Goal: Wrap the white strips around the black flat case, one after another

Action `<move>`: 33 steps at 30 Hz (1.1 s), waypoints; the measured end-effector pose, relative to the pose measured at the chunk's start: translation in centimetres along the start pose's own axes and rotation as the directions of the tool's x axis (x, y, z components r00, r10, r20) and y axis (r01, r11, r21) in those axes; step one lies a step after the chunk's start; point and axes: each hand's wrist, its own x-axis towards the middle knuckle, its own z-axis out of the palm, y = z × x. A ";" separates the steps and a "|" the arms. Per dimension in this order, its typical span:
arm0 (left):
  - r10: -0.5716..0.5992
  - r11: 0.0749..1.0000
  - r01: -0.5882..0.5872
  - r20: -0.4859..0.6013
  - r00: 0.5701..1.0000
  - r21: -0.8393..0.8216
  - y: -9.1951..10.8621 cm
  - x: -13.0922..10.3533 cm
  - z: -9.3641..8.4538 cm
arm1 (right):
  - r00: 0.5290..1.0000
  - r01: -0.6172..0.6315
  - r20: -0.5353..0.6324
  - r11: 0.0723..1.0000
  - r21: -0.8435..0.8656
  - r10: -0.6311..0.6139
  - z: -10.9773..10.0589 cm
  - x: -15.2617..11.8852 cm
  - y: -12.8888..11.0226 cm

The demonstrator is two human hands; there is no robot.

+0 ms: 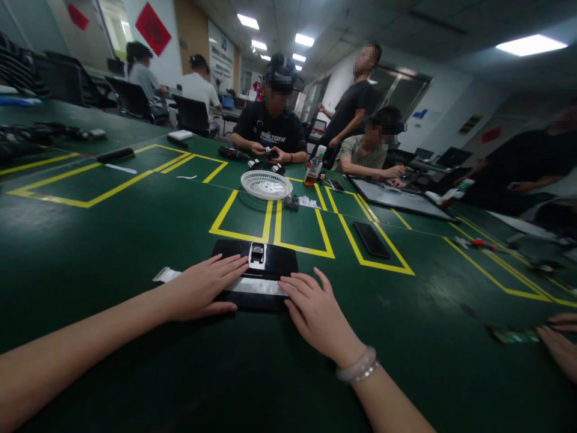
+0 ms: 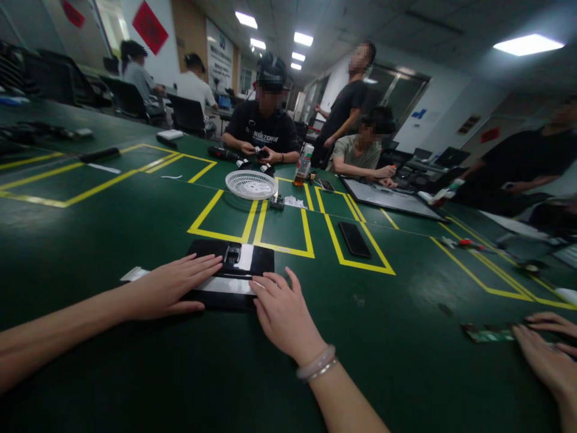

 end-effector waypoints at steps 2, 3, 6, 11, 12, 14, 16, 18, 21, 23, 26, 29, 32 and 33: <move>-0.011 1.000 0.011 0.008 1.000 0.007 0.0 0.1 0.0 | 1.000 -0.006 0.000 1.000 0.001 0.006 0.0 0.0 0.1; -0.021 1.000 0.020 0.008 1.000 0.010 -0.1 0.1 0.0 | 1.000 -0.007 -0.001 1.000 0.001 0.007 0.1 0.0 0.1; -0.063 0.998 0.063 -0.013 0.998 0.009 -0.7 0.2 0.0 | 1.000 0.001 -0.006 1.000 -0.001 -0.001 0.1 0.0 0.1; -0.189 0.982 0.189 -0.026 0.982 0.015 -3.3 0.3 -0.3 | 1.000 0.023 0.003 1.000 0.009 -0.023 0.1 -0.1 0.1; -0.216 0.976 0.217 -0.022 0.976 0.021 -4.0 0.2 -0.3 | 1.000 0.025 0.007 1.000 0.014 -0.025 0.0 -0.1 0.1; -0.284 0.958 0.284 -0.022 0.959 0.035 -5.8 -0.1 -0.5 | 1.000 0.025 0.015 0.999 0.021 -0.025 0.0 -0.1 0.1; -0.362 0.931 0.363 -0.028 0.932 0.047 -7.7 -0.6 -0.6 | 0.999 0.022 0.027 0.999 0.029 -0.022 0.0 -0.2 0.2; -0.439 0.896 0.441 -0.041 0.897 0.052 -9.7 -1.4 -0.9 | 0.999 0.018 0.040 0.999 0.035 -0.020 0.0 -0.2 0.3; -0.528 0.847 0.530 -0.060 0.847 0.045 -12.5 -3.2 -1.4 | 0.998 0.020 0.051 0.999 0.041 -0.022 0.0 -0.3 0.4; -0.588 0.806 0.591 -0.066 0.806 0.034 -14.2 -4.6 -1.9 | 0.998 0.020 0.056 0.999 0.044 -0.023 0.0 -0.3 0.4; -0.701 0.710 0.704 -0.071 0.710 0.017 -16.5 -6.8 -2.5 | 0.997 0.017 0.070 0.999 0.051 -0.021 -0.1 -0.3 0.3; -0.819 0.570 0.822 -0.078 0.568 -0.005 -18.1 -9.0 -3.1 | 0.996 0.010 0.083 0.998 0.058 -0.015 -0.2 -0.2 0.3; -0.925 0.375 0.927 -0.084 0.372 -0.028 -18.9 -10.9 -3.8 | 0.996 0.006 0.093 0.999 0.053 -0.011 -0.1 -0.2 0.4; -0.950 0.304 0.952 -0.081 0.300 -0.039 -19.1 -11.5 -4.0 | 0.995 0.005 0.096 0.999 0.050 -0.009 0.0 -0.2 0.4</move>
